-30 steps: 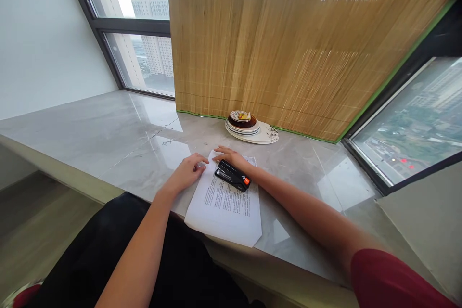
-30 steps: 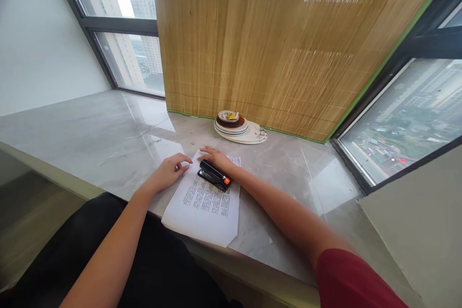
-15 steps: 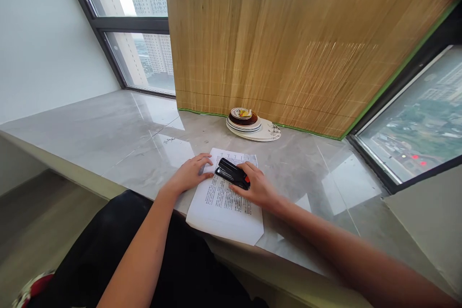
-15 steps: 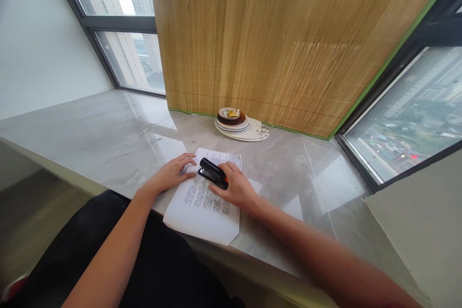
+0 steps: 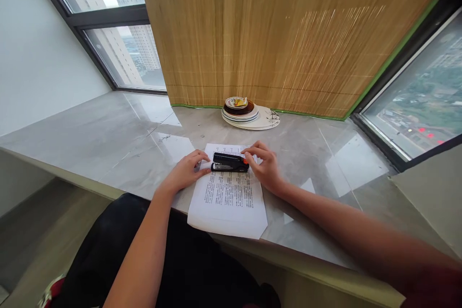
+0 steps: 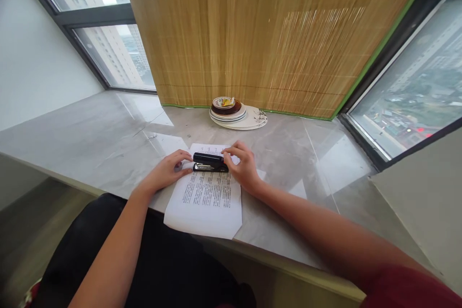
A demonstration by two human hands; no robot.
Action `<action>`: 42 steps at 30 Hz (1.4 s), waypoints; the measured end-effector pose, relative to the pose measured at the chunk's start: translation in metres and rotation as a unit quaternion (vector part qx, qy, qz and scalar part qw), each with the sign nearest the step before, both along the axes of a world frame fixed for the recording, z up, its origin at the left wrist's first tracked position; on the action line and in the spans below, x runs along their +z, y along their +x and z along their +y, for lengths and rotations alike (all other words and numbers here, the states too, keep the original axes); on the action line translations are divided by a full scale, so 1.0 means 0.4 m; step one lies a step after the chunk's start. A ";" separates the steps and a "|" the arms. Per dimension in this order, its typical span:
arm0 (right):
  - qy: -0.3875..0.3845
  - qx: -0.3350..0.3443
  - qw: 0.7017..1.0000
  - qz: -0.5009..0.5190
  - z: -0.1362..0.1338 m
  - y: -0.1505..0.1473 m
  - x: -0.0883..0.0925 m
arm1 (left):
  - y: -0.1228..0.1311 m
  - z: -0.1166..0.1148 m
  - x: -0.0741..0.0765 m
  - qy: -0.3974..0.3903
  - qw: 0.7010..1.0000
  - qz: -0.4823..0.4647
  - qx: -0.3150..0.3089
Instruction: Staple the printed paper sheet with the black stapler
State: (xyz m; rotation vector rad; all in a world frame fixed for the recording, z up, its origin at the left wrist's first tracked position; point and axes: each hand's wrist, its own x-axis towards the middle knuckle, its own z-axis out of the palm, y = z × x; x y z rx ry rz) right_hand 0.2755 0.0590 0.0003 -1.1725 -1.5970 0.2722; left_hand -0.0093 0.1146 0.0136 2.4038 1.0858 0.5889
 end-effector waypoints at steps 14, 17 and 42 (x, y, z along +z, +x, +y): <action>-0.097 0.003 0.990 0.100 -0.002 0.023 0.001 | 0.023 -0.003 -0.008 -0.014 1.000 -0.027 -0.006; -0.101 -0.014 0.990 0.095 0.000 0.020 -0.002 | 0.022 -0.002 -0.007 -0.018 0.999 -0.028 0.001; -0.119 -0.018 0.990 0.076 0.017 0.008 -0.013 | 0.022 0.003 -0.012 -0.032 0.999 -0.023 0.034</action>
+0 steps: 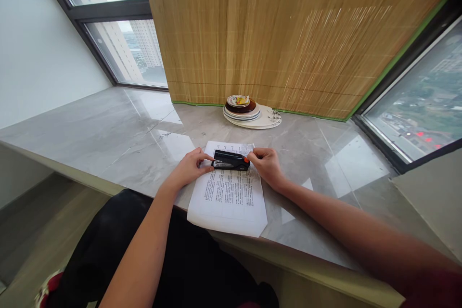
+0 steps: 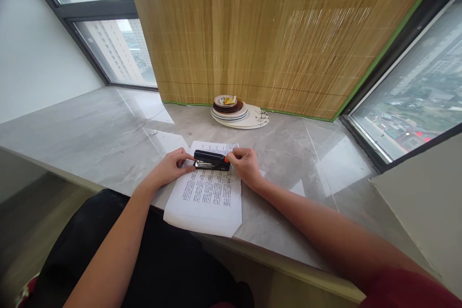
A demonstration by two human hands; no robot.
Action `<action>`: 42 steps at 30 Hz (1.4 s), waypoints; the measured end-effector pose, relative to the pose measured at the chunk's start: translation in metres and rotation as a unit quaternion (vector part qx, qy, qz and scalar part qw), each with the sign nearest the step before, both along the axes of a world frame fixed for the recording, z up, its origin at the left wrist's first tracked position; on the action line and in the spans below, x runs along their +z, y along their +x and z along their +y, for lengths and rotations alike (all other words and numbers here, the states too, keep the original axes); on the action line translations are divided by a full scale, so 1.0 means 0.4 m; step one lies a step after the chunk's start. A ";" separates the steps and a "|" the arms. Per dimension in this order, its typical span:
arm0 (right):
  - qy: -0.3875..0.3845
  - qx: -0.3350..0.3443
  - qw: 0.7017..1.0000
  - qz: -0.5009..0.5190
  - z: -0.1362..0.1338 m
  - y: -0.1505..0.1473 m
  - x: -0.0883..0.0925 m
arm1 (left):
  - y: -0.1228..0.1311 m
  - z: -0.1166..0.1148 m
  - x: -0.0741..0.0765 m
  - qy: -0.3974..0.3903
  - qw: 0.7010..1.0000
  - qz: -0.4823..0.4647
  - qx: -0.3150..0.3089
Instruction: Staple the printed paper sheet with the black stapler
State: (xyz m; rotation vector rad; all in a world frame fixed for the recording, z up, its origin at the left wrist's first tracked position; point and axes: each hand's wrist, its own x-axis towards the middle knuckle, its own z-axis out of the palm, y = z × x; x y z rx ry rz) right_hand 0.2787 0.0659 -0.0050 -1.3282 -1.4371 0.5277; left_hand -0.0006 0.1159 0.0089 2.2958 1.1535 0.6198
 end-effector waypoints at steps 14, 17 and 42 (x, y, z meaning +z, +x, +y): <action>0.006 0.004 1.000 0.004 -0.001 -0.005 0.000 | -0.001 -0.001 -0.001 -0.006 1.000 -0.001 -0.008; 0.005 0.003 1.000 0.004 -0.002 -0.006 0.002 | -0.001 0.001 -0.002 -0.007 1.000 -0.001 -0.007; 0.052 -0.023 0.998 -0.039 -0.010 -0.007 0.002 | 0.002 -0.004 0.004 -0.009 1.000 -0.005 -0.001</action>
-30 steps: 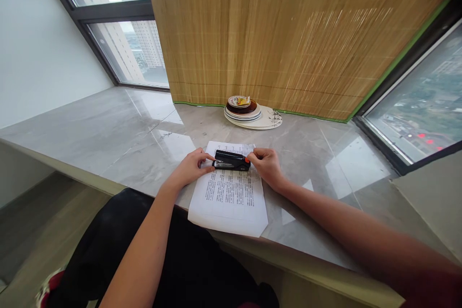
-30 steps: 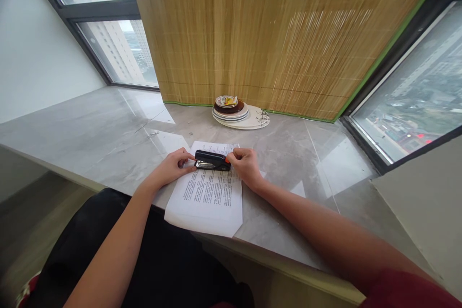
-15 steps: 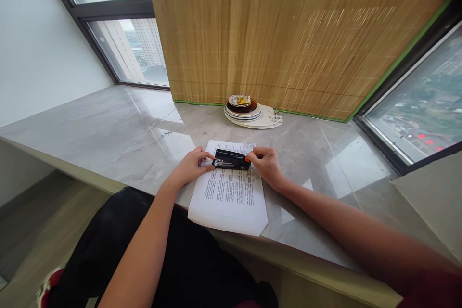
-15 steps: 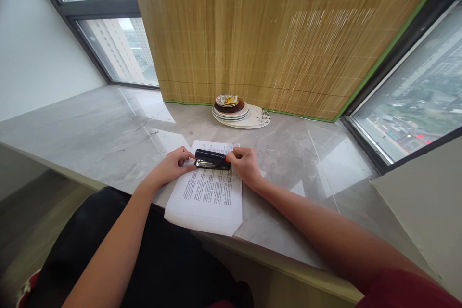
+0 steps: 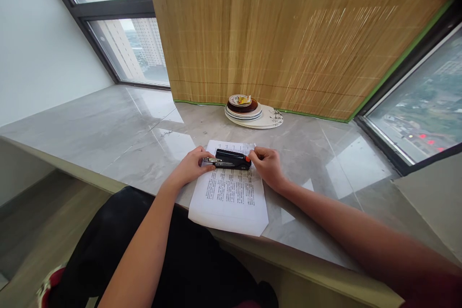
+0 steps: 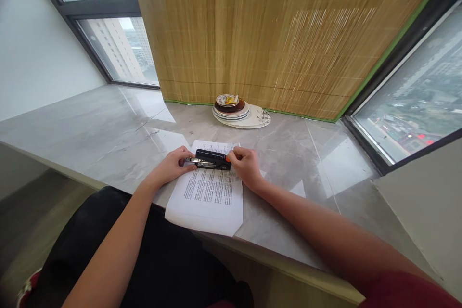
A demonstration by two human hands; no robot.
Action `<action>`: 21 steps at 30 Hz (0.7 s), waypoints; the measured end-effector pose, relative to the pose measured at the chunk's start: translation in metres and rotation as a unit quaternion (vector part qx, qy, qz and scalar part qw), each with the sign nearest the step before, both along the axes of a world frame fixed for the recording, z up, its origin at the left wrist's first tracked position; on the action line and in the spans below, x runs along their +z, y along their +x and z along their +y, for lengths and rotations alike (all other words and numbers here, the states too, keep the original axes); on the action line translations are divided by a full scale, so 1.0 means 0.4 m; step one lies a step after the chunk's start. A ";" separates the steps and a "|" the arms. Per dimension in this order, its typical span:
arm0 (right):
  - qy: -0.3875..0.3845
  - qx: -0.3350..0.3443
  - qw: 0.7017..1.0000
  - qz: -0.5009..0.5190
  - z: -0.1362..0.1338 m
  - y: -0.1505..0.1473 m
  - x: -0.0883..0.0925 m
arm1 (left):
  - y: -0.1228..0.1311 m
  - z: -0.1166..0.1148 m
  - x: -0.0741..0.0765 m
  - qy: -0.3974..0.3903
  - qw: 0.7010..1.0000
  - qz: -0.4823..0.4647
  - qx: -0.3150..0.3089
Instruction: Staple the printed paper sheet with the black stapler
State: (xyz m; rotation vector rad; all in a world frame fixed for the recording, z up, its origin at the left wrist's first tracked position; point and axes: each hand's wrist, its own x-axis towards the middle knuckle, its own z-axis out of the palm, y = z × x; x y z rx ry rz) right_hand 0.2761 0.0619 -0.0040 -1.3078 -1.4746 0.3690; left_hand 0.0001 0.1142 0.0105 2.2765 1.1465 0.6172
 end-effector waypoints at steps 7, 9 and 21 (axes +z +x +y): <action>0.011 0.108 0.988 -0.106 0.013 -0.002 0.011 | 0.000 0.003 0.008 0.010 0.999 -0.030 0.007; -0.023 0.141 0.980 -0.139 0.022 -0.004 0.001 | -0.003 0.003 0.012 0.009 0.999 -0.037 0.005; 0.183 0.107 0.950 -0.228 -0.025 0.000 0.006 | -0.023 0.010 0.018 -0.194 0.939 -0.277 0.060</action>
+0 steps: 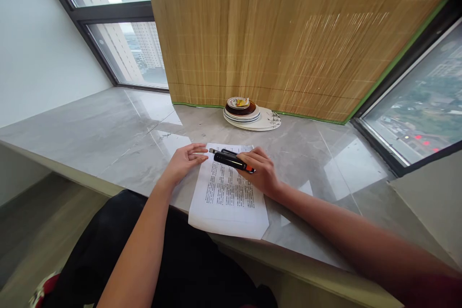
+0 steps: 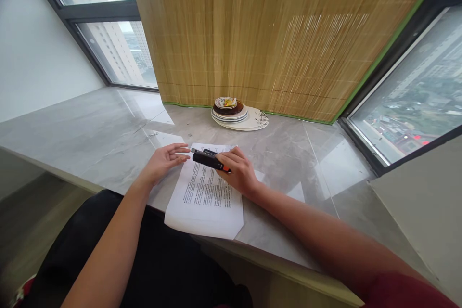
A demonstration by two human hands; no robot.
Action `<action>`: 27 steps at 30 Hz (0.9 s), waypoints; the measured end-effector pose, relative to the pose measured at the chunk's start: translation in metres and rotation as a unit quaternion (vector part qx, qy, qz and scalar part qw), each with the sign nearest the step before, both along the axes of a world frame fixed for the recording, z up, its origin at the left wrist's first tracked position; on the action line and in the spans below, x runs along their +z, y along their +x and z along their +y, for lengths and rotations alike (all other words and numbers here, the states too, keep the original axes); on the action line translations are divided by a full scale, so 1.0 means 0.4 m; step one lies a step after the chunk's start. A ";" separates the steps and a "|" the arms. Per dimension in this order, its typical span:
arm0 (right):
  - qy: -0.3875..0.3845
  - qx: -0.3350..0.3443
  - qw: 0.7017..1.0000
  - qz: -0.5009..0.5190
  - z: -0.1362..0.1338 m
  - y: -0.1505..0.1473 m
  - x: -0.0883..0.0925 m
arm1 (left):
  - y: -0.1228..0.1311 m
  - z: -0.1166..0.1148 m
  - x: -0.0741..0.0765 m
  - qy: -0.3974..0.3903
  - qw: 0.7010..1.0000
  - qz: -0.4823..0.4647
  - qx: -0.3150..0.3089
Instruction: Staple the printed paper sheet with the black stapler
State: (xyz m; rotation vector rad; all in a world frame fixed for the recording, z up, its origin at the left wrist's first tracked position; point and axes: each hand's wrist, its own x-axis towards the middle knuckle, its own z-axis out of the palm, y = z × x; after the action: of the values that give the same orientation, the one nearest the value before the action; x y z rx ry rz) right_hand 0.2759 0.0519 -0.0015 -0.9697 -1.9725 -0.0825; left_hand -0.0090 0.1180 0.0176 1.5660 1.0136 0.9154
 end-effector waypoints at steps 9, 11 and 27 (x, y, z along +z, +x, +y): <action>0.200 0.024 0.949 -0.243 -0.057 -0.004 0.022 | 0.004 -0.019 0.017 -0.215 0.965 -0.131 -0.068; 0.220 0.014 0.941 -0.258 -0.064 -0.006 0.035 | 0.005 -0.020 0.017 -0.227 0.961 -0.148 -0.061; -0.166 -0.114 0.961 0.191 0.034 -0.011 0.000 | -0.005 0.003 0.002 -0.139 0.983 -0.122 0.020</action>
State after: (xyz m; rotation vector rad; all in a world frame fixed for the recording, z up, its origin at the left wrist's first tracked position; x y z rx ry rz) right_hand 0.2713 0.0654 -0.0014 -1.3189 -1.5396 0.2958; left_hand -0.0108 0.1192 0.0183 1.1749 0.9542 0.9245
